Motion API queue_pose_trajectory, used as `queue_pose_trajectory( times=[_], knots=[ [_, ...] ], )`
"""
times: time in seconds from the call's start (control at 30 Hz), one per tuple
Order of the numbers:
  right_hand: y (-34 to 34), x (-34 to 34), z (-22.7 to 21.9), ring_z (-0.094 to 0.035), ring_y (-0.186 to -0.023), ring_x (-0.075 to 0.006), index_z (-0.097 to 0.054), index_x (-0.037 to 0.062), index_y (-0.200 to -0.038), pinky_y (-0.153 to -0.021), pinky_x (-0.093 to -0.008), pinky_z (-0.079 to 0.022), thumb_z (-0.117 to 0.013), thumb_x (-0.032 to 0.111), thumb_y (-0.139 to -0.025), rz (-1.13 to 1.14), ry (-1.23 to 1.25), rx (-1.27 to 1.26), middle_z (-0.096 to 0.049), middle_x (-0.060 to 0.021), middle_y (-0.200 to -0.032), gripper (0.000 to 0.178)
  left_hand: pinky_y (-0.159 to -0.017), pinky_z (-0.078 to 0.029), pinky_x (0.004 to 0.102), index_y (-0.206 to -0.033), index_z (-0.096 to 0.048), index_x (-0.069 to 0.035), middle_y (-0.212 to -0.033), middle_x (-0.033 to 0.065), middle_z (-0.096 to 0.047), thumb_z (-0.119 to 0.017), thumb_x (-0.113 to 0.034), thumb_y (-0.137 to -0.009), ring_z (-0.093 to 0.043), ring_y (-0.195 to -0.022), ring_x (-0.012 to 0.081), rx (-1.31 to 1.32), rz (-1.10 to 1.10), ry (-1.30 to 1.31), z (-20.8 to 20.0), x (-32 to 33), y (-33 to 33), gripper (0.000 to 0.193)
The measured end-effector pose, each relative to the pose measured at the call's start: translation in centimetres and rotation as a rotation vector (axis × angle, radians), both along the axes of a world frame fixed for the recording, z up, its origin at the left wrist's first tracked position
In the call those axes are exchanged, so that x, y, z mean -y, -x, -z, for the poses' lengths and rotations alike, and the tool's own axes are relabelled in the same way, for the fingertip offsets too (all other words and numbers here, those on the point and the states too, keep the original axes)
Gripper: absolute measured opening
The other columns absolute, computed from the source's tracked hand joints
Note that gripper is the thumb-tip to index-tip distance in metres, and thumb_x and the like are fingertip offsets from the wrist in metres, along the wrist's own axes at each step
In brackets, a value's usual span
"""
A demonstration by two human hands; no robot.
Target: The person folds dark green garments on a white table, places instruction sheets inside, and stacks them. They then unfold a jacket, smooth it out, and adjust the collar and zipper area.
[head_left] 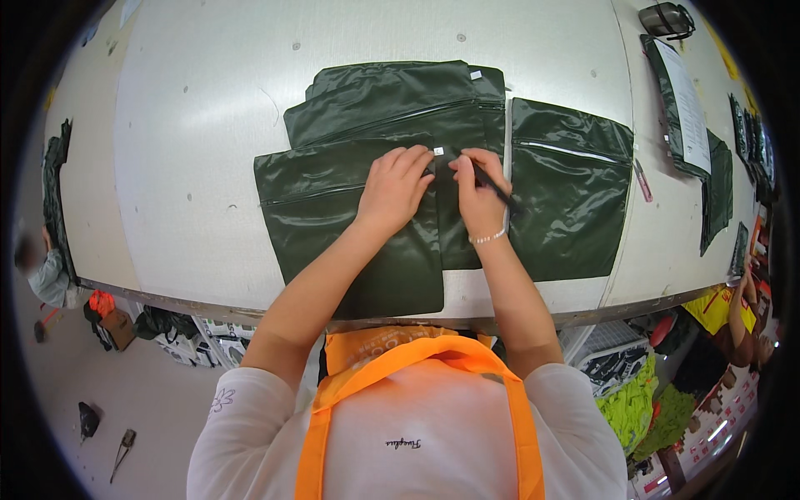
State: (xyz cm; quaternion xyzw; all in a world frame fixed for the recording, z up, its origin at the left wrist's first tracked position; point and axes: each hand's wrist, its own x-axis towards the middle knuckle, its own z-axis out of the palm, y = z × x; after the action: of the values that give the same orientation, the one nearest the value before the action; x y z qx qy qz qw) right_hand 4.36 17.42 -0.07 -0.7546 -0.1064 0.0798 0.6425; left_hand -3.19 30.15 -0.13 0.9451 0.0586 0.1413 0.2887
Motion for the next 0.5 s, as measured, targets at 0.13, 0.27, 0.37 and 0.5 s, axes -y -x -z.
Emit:
queue_pose_trajectory(
  times=[0.13, 0.27, 0.37, 0.5],
  knots=[
    [3.5, 0.8, -2.4, -0.051, -0.077, -0.0316, -0.057, 0.0067, -0.098, -0.067, -0.042, -0.04, -0.064, 0.005, -0.075, -0.247, 0.587, 0.432, -0.054, -0.012, -0.077, 0.024, -0.086, -0.042, 0.038, -0.107, -0.059, -0.004, -0.108, 0.0093, -0.056, -0.061, -0.01, -0.081, -0.051, -0.099, 0.0289, 0.137, -0.078, 0.241, 0.4, -0.8, 0.1, 0.027],
    [6.2, 0.2, -2.7, -0.05, -0.081, -0.032, -0.054, 0.005, -0.095, -0.069, -0.0414, -0.04, -0.062, 0.001, -0.074, -0.279, 0.497, 0.335, -0.052, -0.0137, -0.082, 0.022, -0.087, -0.04, 0.0382, -0.102, -0.062, -0.004, -0.106, 0.0095, -0.058, -0.059, -0.007, -0.081, -0.052, -0.098, 0.0298, 0.285, -0.128, 0.284, -1.1, -0.4, -0.3, 0.022],
    [3.3, 3.3, -7.5, -0.058, -0.081, -0.0305, -0.053, 0.0036, -0.095, -0.074, -0.0377, -0.047, -0.042, -0.013, -0.071, -0.088, 0.528, 0.173, -0.056, -0.0145, -0.087, 0.032, -0.094, -0.037, 0.0379, -0.104, -0.063, -0.003, -0.112, 0.0106, -0.057, -0.053, -0.007, -0.084, -0.05, -0.107, 0.0285, 0.391, -0.089, 0.218, -3.8, 0.2, -1.3, 0.023],
    [-5.5, 13.2, -11.3, -0.059, -0.079, -0.0264, -0.051, 0.0032, -0.099, -0.074, -0.0334, -0.046, -0.042, -0.011, -0.077, 0.144, 0.747, 0.276, -0.058, -0.0147, -0.088, 0.028, -0.103, -0.03, 0.0436, -0.113, -0.06, -0.009, -0.131, 0.0107, -0.049, -0.053, -0.017, -0.088, -0.041, -0.124, 0.0313, 0.195, -0.135, 0.252, -2.4, 2.2, -4.8, 0.027]
  ],
)
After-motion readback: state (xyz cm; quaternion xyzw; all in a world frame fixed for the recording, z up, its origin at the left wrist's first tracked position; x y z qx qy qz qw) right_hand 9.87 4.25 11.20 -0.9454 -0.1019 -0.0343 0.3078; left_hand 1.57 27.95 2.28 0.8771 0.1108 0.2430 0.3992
